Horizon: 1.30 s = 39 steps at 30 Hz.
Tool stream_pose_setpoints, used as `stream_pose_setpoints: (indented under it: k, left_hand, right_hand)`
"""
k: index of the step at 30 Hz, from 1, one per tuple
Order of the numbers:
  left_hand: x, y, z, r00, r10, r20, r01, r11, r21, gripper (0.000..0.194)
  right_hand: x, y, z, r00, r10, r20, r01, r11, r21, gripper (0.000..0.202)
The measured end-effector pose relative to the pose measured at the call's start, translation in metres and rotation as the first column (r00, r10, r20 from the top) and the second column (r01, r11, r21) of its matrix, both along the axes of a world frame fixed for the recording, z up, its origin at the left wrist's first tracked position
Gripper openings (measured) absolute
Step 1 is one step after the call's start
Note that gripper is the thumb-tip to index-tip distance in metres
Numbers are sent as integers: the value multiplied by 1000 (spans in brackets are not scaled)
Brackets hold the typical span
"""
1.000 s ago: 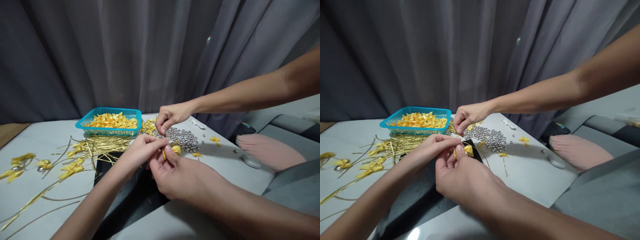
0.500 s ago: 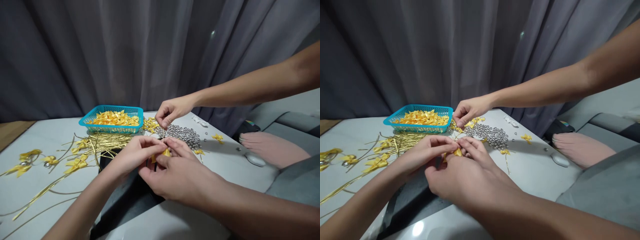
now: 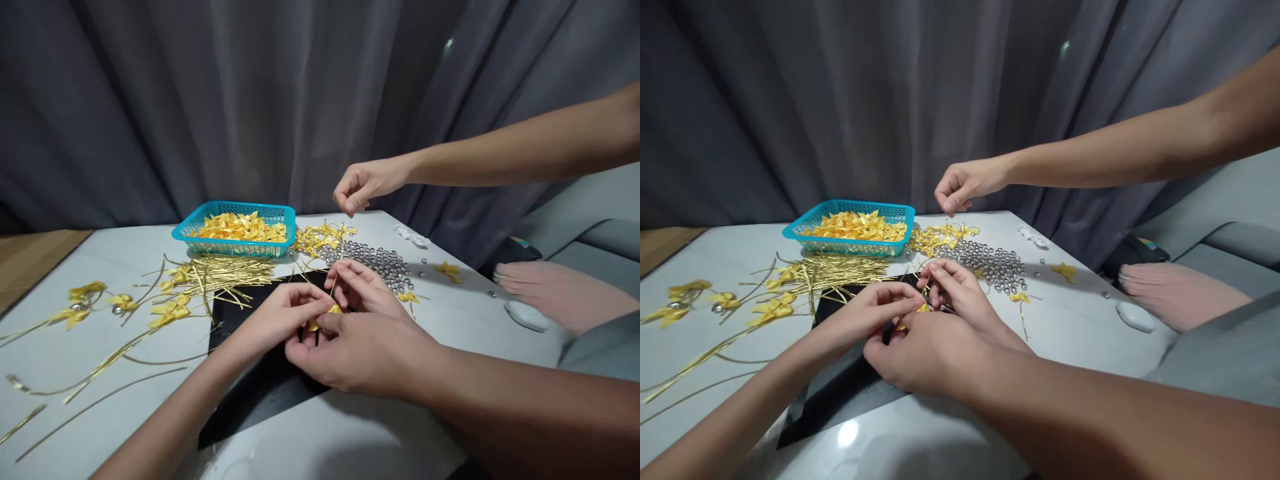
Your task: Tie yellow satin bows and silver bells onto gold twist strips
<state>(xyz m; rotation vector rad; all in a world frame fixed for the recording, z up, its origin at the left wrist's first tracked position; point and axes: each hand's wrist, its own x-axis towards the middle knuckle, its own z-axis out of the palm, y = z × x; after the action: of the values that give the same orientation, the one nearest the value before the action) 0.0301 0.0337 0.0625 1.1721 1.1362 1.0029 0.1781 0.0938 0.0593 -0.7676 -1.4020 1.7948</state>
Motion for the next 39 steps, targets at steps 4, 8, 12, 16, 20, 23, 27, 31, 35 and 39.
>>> stream_pose_setpoints:
  k: [4,8,12,16,20,23,27,31,35,39]
  left_hand:
    - [1,-2,1,1000,-30,-3,30,998,-53,10]
    - [5,-3,-2,999,-18,-47,19,1000,11,11]
    - [7,-6,-10,1000,28,-13,-27,997,68,22]
    - [5,-12,-22,993,119,0,-119,988,101,31]
    - [-1,-22,-37,978,208,-3,-207,976,72,33]
    - [-6,-29,-47,972,231,47,-232,973,3,32]
    - [-12,-36,-54,972,222,79,-220,975,-26,30]
    - [-14,-39,-57,973,223,57,-222,975,-21,28]
    - [-13,-40,-59,966,255,44,-255,967,-9,29]
    - [-11,-40,-60,973,232,18,-232,973,2,28]
  right_hand:
    - [0,5,1,999,-48,-3,49,998,38,17]
    - [2,10,-2,999,-49,-16,51,990,133,18]
    - [4,14,-4,996,-51,-71,55,997,55,19]
    - [5,17,-1,989,-37,-145,11,985,-173,14]
    - [7,22,-2,985,-63,-158,14,956,-294,12]
    - [7,28,-7,986,-84,-144,37,952,-304,12]
    - [6,35,-16,988,-104,-116,65,952,-298,13]
    - [5,38,-23,989,-124,-84,100,965,-244,17]
    - [4,37,-26,989,-139,-42,133,984,-121,20]
    - [2,32,-26,985,-171,-21,172,983,60,23]
